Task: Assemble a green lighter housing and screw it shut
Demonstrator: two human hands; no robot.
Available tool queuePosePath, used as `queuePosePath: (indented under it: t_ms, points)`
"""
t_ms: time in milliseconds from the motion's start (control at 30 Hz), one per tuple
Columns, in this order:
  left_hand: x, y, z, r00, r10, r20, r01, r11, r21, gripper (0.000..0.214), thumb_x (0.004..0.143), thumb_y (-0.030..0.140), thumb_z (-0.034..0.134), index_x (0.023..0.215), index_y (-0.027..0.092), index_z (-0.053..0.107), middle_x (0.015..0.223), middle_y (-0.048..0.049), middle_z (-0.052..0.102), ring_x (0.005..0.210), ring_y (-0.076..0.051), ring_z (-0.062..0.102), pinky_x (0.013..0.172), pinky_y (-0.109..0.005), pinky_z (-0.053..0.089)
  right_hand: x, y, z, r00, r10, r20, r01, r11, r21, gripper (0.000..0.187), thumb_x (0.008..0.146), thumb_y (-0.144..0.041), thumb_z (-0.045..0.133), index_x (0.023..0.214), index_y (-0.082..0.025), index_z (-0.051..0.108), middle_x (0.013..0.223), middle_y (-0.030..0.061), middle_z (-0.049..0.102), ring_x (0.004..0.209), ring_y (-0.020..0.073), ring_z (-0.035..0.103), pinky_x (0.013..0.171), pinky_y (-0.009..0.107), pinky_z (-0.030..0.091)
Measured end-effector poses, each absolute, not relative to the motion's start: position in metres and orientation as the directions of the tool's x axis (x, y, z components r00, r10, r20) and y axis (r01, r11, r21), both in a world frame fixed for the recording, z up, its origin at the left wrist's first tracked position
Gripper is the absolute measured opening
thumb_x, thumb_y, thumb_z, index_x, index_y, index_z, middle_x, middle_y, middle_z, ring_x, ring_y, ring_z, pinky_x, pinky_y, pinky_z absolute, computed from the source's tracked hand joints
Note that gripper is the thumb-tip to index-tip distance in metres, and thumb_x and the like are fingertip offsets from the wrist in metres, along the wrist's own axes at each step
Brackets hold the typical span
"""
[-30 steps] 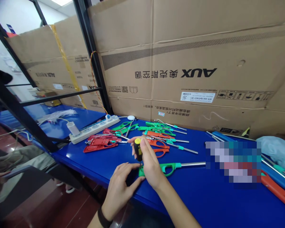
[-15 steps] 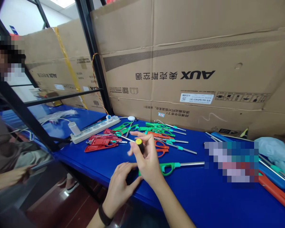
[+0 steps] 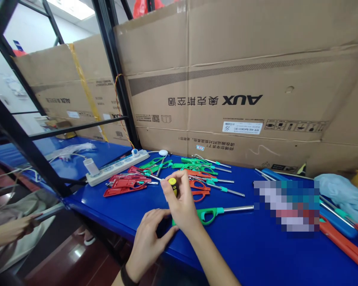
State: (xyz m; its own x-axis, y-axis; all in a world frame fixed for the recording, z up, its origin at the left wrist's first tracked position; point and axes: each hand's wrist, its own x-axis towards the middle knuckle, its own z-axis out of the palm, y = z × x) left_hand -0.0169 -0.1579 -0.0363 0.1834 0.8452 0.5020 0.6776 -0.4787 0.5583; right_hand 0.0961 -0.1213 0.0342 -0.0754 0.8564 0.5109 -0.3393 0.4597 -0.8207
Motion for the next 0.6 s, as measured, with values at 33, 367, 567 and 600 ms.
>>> queuePosePath:
  t_ms: [33,367,567,600]
  points:
    - [-0.0172,-0.1576,-0.0365,0.184,0.844,0.505,0.679,-0.48,0.556,0.026,0.076,0.022,0.069,0.1,0.024,0.062,0.096,-0.0021,0.068,0.092,-0.024,0.06,0.085,-0.04,0.045,0.0967,-0.1215,0.0338,-0.105,0.865,0.491,-0.331,0.435,-0.837,0.02,0.092,-0.045,0.043,0.088,-0.025,0.045,0.066,-0.0056,0.044,0.05,0.0097,0.04,0.048,0.024,0.033]
    - [-0.0175,-0.1609,-0.0333,0.183,0.847,0.5,0.678,-0.477,0.559,0.025,0.075,0.022,0.069,0.1,0.024,0.063,0.094,-0.002,0.068,0.09,-0.023,0.061,0.084,-0.039,0.045,0.0971,-0.1261,0.0337,0.01,0.837,0.547,-0.326,0.52,-0.79,0.02,0.086,-0.036,0.057,0.084,-0.026,0.041,0.088,-0.003,0.051,0.051,0.0067,0.045,0.052,0.024,0.04]
    - [-0.0176,-0.1603,-0.0327,0.175,0.85,0.498,0.684,-0.468,0.559,0.027,0.075,0.022,0.07,0.101,0.024,0.062,0.095,-0.0019,0.068,0.089,-0.023,0.06,0.084,-0.04,0.045,0.1006,-0.1278,0.0321,-0.082,0.856,0.51,-0.204,0.486,-0.85,0.031,0.093,-0.048,0.036,0.09,-0.023,0.054,0.086,0.0042,0.053,0.075,0.0162,0.053,0.063,0.03,0.044]
    - [-0.0174,-0.1598,-0.0328,0.178,0.851,0.495,0.685,-0.468,0.559,0.026,0.075,0.021,0.07,0.1,0.024,0.062,0.095,-0.0019,0.068,0.088,-0.023,0.06,0.084,-0.04,0.045,0.1003,-0.1278,0.0325,-0.041,0.844,0.536,-0.202,0.518,-0.831,0.024,0.091,-0.045,0.044,0.088,-0.024,0.053,0.098,0.0056,0.052,0.079,0.016,0.054,0.066,0.031,0.045]
